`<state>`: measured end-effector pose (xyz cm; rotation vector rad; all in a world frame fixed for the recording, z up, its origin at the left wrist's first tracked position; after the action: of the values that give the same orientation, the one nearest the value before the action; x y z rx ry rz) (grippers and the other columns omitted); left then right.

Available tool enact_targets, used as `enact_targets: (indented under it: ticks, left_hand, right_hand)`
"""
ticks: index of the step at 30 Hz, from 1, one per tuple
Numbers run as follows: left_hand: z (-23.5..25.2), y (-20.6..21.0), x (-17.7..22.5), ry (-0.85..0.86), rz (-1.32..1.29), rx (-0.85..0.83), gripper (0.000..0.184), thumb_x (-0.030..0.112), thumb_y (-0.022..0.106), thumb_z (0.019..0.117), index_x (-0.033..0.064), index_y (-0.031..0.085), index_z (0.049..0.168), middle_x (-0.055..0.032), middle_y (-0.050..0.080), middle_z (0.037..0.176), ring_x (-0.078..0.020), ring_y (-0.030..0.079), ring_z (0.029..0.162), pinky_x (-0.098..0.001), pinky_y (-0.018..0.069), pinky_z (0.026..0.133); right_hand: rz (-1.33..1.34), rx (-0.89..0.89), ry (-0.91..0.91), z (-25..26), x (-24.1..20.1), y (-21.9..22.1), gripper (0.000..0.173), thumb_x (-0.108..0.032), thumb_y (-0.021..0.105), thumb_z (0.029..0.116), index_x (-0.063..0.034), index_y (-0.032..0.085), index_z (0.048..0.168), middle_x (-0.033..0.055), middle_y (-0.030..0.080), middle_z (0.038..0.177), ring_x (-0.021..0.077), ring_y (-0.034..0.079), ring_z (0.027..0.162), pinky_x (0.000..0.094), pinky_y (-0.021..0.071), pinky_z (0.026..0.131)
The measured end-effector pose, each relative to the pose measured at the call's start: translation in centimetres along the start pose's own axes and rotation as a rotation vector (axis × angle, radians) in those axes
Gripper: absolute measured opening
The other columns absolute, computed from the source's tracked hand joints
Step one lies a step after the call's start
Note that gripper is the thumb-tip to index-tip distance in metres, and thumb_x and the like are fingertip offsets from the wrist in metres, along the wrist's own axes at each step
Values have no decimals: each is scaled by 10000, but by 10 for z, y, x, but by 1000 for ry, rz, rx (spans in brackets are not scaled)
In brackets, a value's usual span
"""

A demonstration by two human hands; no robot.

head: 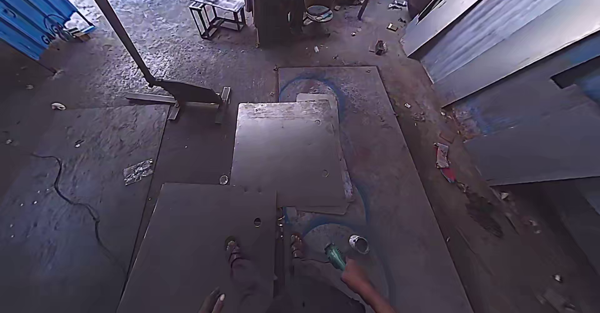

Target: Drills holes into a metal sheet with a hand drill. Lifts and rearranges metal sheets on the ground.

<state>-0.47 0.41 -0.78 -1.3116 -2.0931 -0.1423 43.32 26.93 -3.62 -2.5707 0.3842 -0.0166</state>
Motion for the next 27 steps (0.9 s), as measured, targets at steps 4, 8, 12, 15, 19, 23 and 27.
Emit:
enact_targets:
  ticks: [4,8,12,15,19,23,27]
  left_hand:
    - [64,40,7,18,-43,-53,493,286,643,1011,57,546,1437,-141,660,1337,-257,661,1194,-468,578,959]
    - [118,105,10,-17,-47,-290,537,301,638,1010,43,519,1466,-128,631,1389,-214,627,1249,-427,552,1013]
    - [159,162,-14,-132,-180,-464,841,438,663,967,98,262,1623,-137,376,1624,-274,479,1421,-521,530,1048]
    - [192,187,-45,-193,-393,-359,993,444,715,925,137,111,1651,-160,346,1627,-298,503,1383,-529,549,998]
    - [237,190,-79,-154,-496,89,825,210,781,895,63,335,1575,-213,542,1436,-280,632,1203,-448,582,965]
    - [269,170,-118,-127,-521,288,559,71,619,977,8,453,1508,-237,616,1346,-317,673,1141,-468,593,936]
    - [281,158,-147,-156,-507,311,526,89,537,991,2,458,1503,-240,611,1356,-325,664,1159,-475,581,950]
  right_hand:
    - [-44,-21,-74,8,-39,28,456,-256,743,825,-38,642,1211,200,705,987,372,702,893,622,551,789]
    - [-71,-66,-49,26,-100,67,595,-242,699,859,-78,543,1410,205,703,1089,395,689,1004,640,533,842]
    - [-200,-101,-83,51,-160,131,896,-220,705,862,-129,268,1639,201,665,1281,393,679,1110,613,552,899]
    - [-270,-120,-176,72,-195,186,930,-210,688,865,-166,206,1659,166,642,1312,366,702,1035,567,579,828]
    - [-258,-124,-332,105,-222,257,860,-219,656,892,-172,254,1650,146,667,1242,316,722,907,502,599,731]
    - [-190,-140,-424,129,-230,318,807,-220,639,916,-169,288,1640,129,681,1210,290,725,887,463,607,707]
    - [-171,-122,-482,140,-225,354,809,-209,661,890,-159,328,1626,114,694,1154,260,721,842,427,607,681]
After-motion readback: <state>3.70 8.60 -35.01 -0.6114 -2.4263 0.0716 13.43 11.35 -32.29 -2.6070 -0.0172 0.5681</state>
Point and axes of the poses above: each hand's wrist, its own z-axis towards the middle knuckle, its own y-axis out of the palm, x = y × z, the point moved 1 cm from there along z, towards the middle knuckle
